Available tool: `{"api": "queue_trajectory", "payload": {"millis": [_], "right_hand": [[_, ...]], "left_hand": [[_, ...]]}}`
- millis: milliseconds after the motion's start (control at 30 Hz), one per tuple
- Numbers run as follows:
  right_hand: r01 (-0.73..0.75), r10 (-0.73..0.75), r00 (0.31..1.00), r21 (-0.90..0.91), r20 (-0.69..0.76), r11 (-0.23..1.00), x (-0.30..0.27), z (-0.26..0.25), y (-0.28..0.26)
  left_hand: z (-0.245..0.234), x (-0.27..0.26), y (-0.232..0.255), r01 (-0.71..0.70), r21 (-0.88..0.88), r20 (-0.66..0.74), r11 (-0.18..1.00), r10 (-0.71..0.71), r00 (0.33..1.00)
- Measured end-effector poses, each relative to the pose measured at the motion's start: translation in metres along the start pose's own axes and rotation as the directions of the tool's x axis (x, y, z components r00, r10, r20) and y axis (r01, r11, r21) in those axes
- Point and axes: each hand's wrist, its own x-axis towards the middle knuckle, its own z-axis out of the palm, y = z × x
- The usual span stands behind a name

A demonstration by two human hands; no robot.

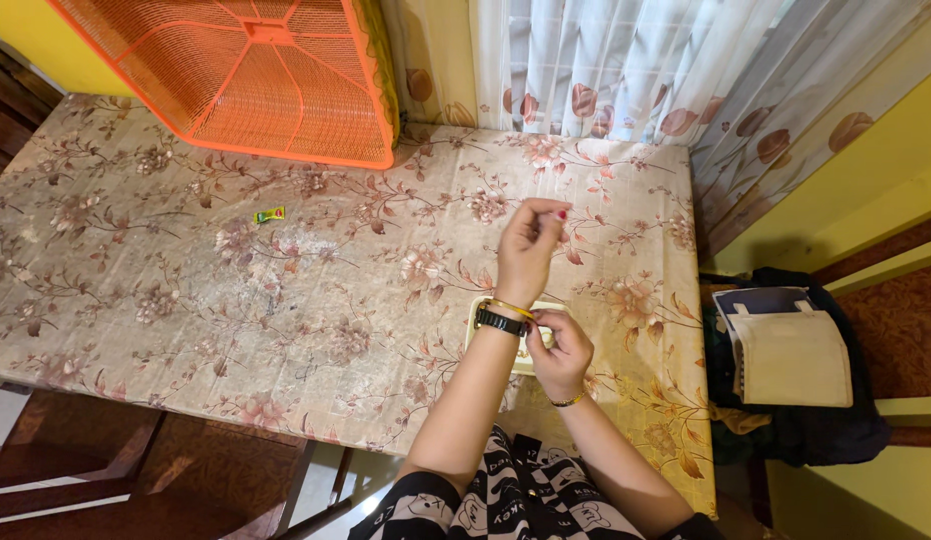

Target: The person picks a black wristwatch from a small white tray and fastens it on the left wrist. They then pick a gold bracelet and fasten it on the right wrist, followed by a second gold bracelet on the left wrist. Finally, they pick a gold ring and place it on the left ring finger. All items remain in the tray when not worn.

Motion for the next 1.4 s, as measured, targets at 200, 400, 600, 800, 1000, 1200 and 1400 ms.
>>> {"api": "queue_trajectory", "payload": {"millis": [200,400,600,800,1000,1200,1400], "right_hand": [[-0.371,0.364,0.928,0.119,0.074,0.921,-0.001,-0.008,0.024],[-0.696,0.495,0.704,0.636,0.51,0.334,0.023,-0.004,-0.005],[-0.846,0.058,0.507,0.484,0.86,0.226,0.044,0.001,-0.027],[-0.652,-0.003,0.656,0.57,0.755,0.5,0.032,0.0,-0.009],[-0.541,0.128,0.81,0.644,0.572,0.541,0.022,0.0,-0.007],[-0.659,0.313,0.751,0.688,0.582,0.303,0.021,-0.003,-0.018],[-0.685,0.271,0.712,0.555,0.648,0.473,0.023,-0.008,-0.014]], "left_hand": [[-0.002,0.005,0.004,0.158,-0.448,0.047,0.88,-0.153,0.987],[0.005,-0.007,0.015,0.189,-0.968,0.149,0.163,-0.229,0.962],[0.03,-0.034,0.038,0.275,-0.931,0.323,-0.239,-0.192,0.927],[0.036,-0.041,0.048,0.286,-0.945,0.312,-0.161,-0.169,0.935],[0.042,-0.032,0.038,0.104,-0.517,0.16,0.85,-0.023,0.987],[0.031,-0.03,0.05,-0.528,0.447,0.521,0.722,0.269,0.81],[0.024,-0.025,0.031,-0.755,0.586,0.742,0.296,0.179,0.646]]}}
